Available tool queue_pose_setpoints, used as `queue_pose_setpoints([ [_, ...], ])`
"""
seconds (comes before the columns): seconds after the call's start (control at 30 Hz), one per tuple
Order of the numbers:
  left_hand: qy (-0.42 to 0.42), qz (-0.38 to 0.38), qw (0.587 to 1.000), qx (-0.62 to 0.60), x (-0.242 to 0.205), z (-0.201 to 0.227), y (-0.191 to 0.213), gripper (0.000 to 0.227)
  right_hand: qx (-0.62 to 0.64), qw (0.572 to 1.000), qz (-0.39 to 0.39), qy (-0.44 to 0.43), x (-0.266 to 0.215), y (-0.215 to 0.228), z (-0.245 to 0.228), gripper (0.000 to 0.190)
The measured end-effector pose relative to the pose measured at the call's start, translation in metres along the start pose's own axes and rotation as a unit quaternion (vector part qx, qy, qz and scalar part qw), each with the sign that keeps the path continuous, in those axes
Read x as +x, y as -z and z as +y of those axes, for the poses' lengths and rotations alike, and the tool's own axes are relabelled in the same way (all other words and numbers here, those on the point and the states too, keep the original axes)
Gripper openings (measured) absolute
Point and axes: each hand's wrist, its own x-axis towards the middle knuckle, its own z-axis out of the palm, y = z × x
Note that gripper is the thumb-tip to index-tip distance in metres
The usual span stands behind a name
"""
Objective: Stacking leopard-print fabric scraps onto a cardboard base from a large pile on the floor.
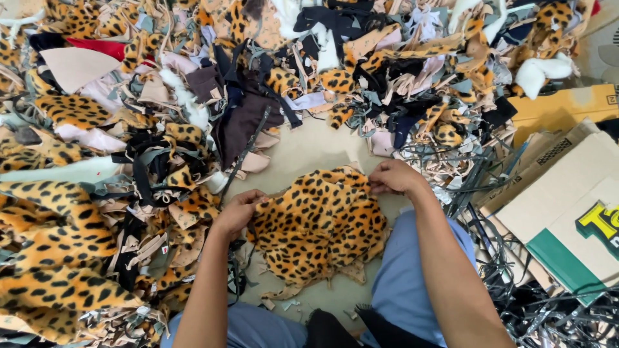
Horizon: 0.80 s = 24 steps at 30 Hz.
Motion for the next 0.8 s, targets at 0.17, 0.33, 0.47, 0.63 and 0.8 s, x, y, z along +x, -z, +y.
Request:
queue_pose_setpoints([
  [0.17,-0.027,0.012,0.999,-0.028,-0.01,0.001,0.003,0.02,-0.254,0.967,0.008,0.02,0.019,0.032,0.034,0.029],
  [0.33,-0.027,0.023,0.999,-0.029,0.009,-0.006,0.013,0.022,-0.321,0.943,0.081,0.001,-0.021,0.057,0.024,0.035],
  [0.47,-0.034,0.039,0.999,-0.002,0.024,-0.01,0.012,0.024,-0.324,0.932,0.16,-0.01,-0.044,0.083,0.023,0.037],
  [0.63,-0.028,0.062,0.997,0.026,0.026,-0.005,0.008,0.024,-0.347,0.916,0.2,-0.031,-0.072,0.112,0.025,0.041],
  [0.8,-0.063,0.093,0.989,0.095,0.005,0.007,0.0,0.027,-0.381,0.838,0.388,0.042,-0.099,0.095,0.019,0.062],
])
